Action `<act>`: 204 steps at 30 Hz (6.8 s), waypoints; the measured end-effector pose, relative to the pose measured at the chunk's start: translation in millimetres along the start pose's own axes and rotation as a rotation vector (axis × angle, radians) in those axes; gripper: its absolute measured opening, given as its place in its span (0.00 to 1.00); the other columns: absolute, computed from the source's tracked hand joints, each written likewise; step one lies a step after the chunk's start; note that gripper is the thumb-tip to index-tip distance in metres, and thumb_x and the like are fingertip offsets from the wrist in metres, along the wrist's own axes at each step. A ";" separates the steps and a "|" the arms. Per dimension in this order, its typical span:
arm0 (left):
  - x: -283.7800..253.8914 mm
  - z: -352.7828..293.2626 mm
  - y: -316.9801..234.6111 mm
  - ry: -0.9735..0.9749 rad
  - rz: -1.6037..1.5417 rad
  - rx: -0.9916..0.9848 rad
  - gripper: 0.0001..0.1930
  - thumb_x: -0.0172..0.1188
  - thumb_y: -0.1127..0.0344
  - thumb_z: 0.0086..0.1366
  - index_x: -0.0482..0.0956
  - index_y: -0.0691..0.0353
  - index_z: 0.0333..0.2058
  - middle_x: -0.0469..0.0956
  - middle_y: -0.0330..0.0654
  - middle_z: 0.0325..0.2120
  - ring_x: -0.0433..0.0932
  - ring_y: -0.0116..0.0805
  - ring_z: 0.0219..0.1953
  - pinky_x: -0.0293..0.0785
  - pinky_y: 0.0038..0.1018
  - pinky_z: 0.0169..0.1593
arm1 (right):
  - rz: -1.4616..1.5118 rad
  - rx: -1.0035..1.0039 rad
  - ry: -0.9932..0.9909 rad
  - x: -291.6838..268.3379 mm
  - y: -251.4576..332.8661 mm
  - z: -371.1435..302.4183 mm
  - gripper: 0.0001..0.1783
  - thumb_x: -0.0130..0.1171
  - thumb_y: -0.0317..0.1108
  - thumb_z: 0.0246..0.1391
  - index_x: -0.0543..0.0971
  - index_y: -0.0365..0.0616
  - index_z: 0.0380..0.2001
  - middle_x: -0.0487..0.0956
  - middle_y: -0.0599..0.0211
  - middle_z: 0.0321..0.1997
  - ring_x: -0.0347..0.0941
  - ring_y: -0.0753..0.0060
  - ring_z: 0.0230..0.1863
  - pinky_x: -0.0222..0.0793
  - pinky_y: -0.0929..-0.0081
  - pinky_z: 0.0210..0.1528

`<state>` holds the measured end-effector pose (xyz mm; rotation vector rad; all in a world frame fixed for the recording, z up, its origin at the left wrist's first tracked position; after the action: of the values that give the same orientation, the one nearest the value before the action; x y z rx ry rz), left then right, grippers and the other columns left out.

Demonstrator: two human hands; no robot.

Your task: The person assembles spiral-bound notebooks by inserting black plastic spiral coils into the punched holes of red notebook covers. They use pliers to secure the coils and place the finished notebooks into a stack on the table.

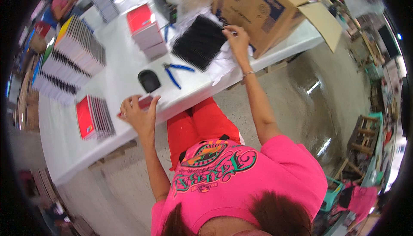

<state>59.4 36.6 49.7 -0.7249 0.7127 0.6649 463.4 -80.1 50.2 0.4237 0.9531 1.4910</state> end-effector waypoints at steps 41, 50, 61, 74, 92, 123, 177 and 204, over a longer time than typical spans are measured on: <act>5.5 1.8 9.4 -0.025 -0.063 -0.046 0.21 0.71 0.45 0.48 0.81 0.52 0.34 0.72 0.34 0.36 0.69 0.39 0.46 0.54 0.68 0.53 | 0.336 -0.379 0.919 115.4 184.6 -155.3 0.10 0.66 0.27 0.51 0.81 0.38 0.37 0.76 0.65 0.31 0.67 0.72 0.29 0.65 0.76 0.35; 3.2 4.5 12.2 0.046 -0.025 -0.012 0.21 0.61 0.42 0.59 0.79 0.52 0.41 0.72 0.34 0.38 0.70 0.38 0.48 0.57 0.65 0.52 | 0.232 -0.474 0.931 122.8 185.2 -158.7 0.09 0.60 0.28 0.57 0.76 0.37 0.40 0.75 0.59 0.33 0.69 0.65 0.31 0.64 0.70 0.33; -4.2 4.3 24.3 -0.055 -0.211 -0.106 0.25 0.67 0.51 0.58 0.72 0.52 0.51 0.65 0.40 0.52 0.66 0.45 0.55 0.59 0.54 0.56 | 0.214 -0.525 0.927 130.1 198.8 -157.8 0.07 0.57 0.30 0.60 0.75 0.36 0.35 0.75 0.54 0.32 0.73 0.53 0.35 0.66 0.63 0.37; 9.6 -11.8 61.1 -0.021 -0.658 -0.321 0.35 0.78 0.51 0.44 0.70 0.55 0.48 0.61 0.50 0.49 0.64 0.53 0.54 0.67 0.44 0.56 | 0.243 -0.310 1.393 157.3 176.9 -138.7 0.10 0.61 0.29 0.56 0.80 0.38 0.41 0.74 0.56 0.57 0.71 0.60 0.55 0.68 0.66 0.54; 12.7 3.2 86.1 0.023 -0.704 -0.189 0.44 0.81 0.49 0.37 0.67 0.49 0.53 0.62 0.44 0.47 0.66 0.47 0.54 0.68 0.40 0.58 | 0.858 0.446 1.390 188.1 130.9 -147.2 0.25 0.63 0.47 0.55 0.77 0.38 0.48 0.67 0.46 0.65 0.65 0.49 0.65 0.58 0.59 0.68; 13.0 5.6 81.3 0.036 -0.771 -0.131 0.51 0.81 0.54 0.36 0.60 0.52 0.59 0.63 0.46 0.52 0.66 0.43 0.56 0.64 0.35 0.60 | 0.406 0.192 1.557 157.7 184.6 -137.3 0.13 0.65 0.41 0.56 0.81 0.41 0.35 0.73 0.57 0.62 0.70 0.76 0.51 0.65 0.77 0.54; 39.3 12.8 70.3 0.333 -1.216 -0.276 0.21 0.51 0.58 0.70 0.63 0.54 0.59 0.66 0.38 0.43 0.65 0.28 0.45 0.62 0.25 0.54 | 0.546 0.189 1.573 174.4 173.7 -123.9 0.18 0.66 0.47 0.55 0.80 0.42 0.34 0.77 0.73 0.39 0.69 0.81 0.40 0.66 0.81 0.47; 47.4 14.6 69.1 0.240 -1.170 -0.269 0.21 0.52 0.59 0.71 0.67 0.60 0.59 0.71 0.39 0.47 0.69 0.30 0.51 0.62 0.26 0.60 | 0.358 0.028 1.070 198.7 141.9 -116.2 0.29 0.71 0.53 0.48 0.78 0.41 0.44 0.79 0.59 0.43 0.74 0.67 0.41 0.70 0.72 0.47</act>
<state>40.6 100.9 -2.8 -1.3077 0.3047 -0.4164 250.1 85.5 35.9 -0.2635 1.7867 2.0675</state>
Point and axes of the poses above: each hand's wrist, its own z-axis towards the middle knuckle, its own x-axis out of the palm, y = z × x, the point moved 6 cm from there along z, towards the middle knuckle
